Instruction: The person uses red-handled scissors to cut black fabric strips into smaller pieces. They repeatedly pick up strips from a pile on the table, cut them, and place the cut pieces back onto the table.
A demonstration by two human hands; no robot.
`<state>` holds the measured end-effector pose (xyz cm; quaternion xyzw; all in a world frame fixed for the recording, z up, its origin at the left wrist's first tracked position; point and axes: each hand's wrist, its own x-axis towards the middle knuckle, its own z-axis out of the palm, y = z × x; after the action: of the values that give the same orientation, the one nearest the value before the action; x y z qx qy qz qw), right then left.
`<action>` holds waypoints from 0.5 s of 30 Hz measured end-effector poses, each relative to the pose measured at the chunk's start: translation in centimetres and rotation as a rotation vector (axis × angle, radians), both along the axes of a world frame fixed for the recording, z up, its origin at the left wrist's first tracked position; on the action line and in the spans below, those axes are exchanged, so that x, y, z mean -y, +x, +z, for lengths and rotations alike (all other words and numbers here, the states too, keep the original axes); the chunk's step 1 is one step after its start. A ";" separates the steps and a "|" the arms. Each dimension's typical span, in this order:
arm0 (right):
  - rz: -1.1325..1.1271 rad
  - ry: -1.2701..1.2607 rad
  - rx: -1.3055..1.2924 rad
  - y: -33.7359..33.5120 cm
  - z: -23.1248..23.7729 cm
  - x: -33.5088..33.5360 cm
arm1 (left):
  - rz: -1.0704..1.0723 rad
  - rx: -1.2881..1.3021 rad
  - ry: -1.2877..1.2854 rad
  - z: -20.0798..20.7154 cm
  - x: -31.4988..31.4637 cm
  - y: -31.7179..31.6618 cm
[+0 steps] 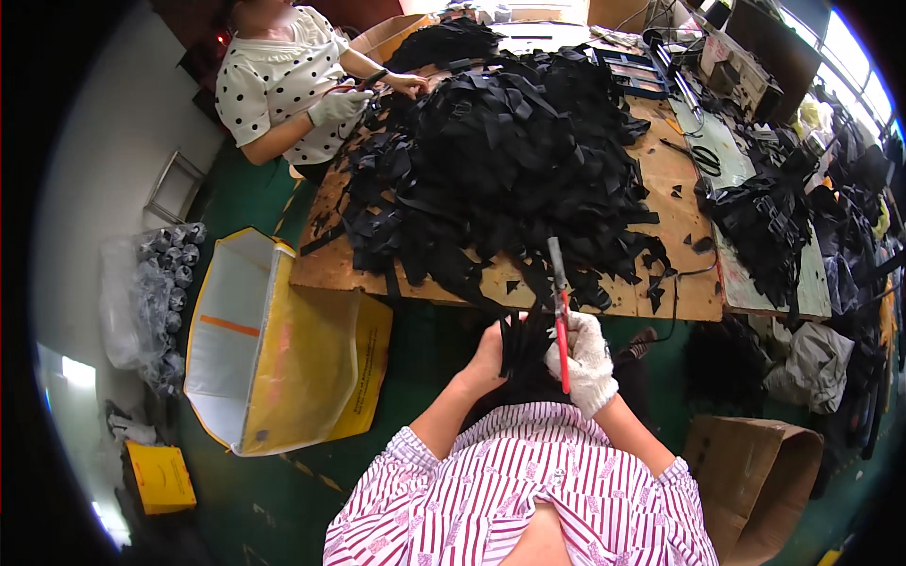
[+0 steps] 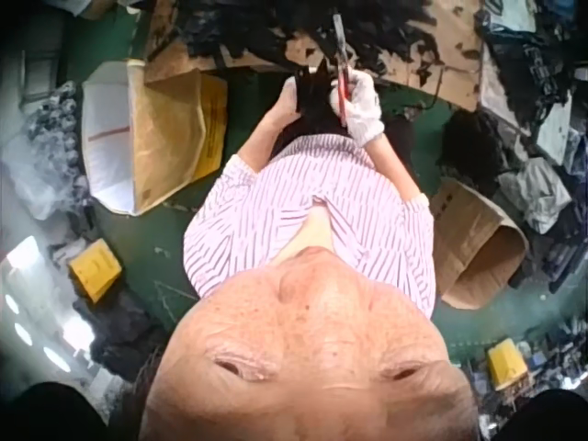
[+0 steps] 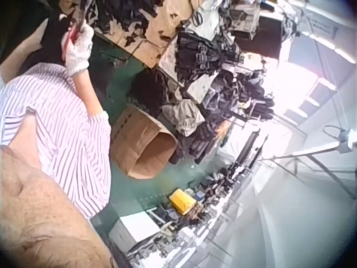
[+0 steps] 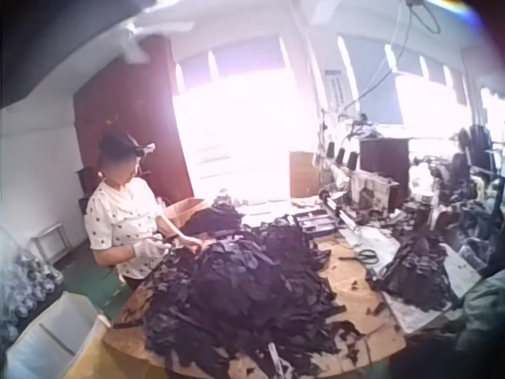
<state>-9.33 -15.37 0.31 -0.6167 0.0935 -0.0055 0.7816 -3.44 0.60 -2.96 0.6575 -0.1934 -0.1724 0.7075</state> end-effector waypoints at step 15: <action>-0.450 -0.003 -0.137 -7.1 -1.1 5.7 | 0.157 0.808 0.276 24.3 -4.3 10.8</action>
<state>-16.40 -21.08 -0.81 -0.5803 0.2815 -0.1377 0.7517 7.36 4.94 21.33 0.7733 -0.3793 0.1290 0.4915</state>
